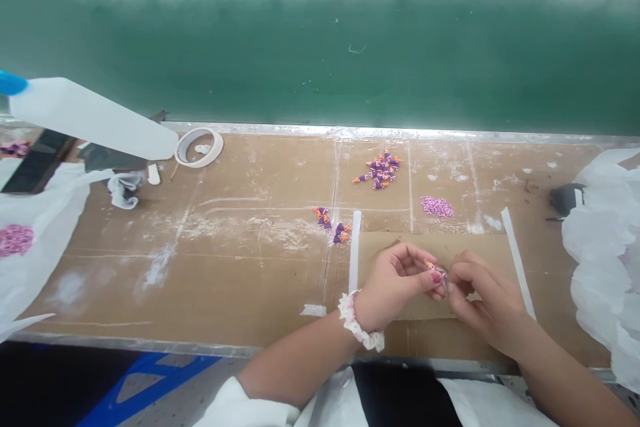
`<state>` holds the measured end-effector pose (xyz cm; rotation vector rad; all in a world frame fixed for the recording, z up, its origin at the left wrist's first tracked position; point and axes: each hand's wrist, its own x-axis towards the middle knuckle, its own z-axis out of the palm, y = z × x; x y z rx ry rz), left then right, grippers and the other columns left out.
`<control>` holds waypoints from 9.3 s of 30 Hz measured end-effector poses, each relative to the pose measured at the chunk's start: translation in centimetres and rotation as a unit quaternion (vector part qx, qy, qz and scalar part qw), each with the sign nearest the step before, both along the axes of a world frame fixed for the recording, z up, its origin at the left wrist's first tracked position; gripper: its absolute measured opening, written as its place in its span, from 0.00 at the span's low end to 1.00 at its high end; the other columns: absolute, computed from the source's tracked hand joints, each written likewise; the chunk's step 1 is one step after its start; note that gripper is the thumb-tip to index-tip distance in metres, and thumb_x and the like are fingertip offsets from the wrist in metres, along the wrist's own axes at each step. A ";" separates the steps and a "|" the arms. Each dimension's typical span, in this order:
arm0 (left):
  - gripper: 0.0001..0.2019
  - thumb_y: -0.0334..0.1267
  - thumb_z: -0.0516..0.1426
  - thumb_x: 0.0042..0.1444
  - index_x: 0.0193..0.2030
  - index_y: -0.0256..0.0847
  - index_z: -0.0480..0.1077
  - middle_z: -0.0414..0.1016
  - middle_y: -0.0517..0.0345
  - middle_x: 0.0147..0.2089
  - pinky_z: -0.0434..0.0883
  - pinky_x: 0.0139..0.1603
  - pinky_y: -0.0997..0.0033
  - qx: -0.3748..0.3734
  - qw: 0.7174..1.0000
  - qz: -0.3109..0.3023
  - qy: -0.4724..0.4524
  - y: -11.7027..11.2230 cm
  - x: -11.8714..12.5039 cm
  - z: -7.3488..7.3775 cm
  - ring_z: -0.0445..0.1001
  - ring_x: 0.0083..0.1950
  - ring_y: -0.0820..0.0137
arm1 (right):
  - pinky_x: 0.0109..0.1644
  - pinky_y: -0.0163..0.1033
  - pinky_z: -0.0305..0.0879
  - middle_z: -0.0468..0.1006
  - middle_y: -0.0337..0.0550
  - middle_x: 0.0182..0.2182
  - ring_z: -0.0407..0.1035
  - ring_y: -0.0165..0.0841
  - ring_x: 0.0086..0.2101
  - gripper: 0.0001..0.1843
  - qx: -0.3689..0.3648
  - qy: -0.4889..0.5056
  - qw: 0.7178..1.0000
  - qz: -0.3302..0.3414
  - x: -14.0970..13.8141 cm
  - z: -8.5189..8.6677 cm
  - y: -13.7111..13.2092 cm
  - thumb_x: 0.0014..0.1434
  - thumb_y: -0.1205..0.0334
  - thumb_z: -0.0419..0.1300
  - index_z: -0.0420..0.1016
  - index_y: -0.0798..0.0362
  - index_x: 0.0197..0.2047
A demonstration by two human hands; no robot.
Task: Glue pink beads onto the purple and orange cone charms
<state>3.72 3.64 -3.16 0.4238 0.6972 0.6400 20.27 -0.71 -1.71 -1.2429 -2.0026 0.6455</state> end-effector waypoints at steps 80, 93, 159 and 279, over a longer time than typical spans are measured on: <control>0.09 0.38 0.63 0.52 0.32 0.32 0.72 0.71 0.58 0.30 0.76 0.32 0.76 0.086 0.990 -0.083 -0.068 -0.8 -0.5 1.7 0.74 0.29 0.77 | 0.24 0.34 0.65 0.67 0.39 0.26 0.65 0.29 0.25 0.10 0.003 0.152 0.987 0.047 0.3 1.2 0.3 0.57 0.74 0.56 0.66 0.51 0.39; 0.04 0.33 0.57 0.54 0.29 0.38 0.70 0.73 0.55 0.32 0.72 0.35 0.76 0.494 0.849 0.013 0.188 -0.5 -0.8 1.7 0.72 0.33 0.75 | 0.27 0.35 0.68 0.71 0.41 0.29 0.69 0.30 0.27 0.16 0.017 0.108 0.994 0.019 0.0 1.7 0.3 0.55 0.79 0.57 0.69 0.51 0.43; 0.01 0.30 0.57 0.56 0.34 0.38 0.70 0.72 0.55 0.35 0.73 0.40 0.79 0.622 0.748 0.077 0.219 -0.8 -0.5 0.6 0.73 0.35 0.77 | 0.25 0.34 0.62 0.66 0.38 0.26 0.66 0.29 0.25 0.13 -0.030 0.119 0.992 0.006 0.1 1.6 0.0 0.54 0.79 0.55 0.66 0.50 0.37; 0.06 0.31 0.59 0.53 0.38 0.35 0.69 0.78 0.56 0.35 0.77 0.37 0.74 0.047 0.986 0.146 0.061 3.4 -0.5 -0.5 0.79 0.34 0.74 | 0.34 0.36 0.63 0.74 0.42 0.35 0.69 0.33 0.34 0.06 -0.015 -0.177 0.973 -0.149 2.9 -4.6 4.8 0.64 0.65 0.54 0.72 0.52 0.37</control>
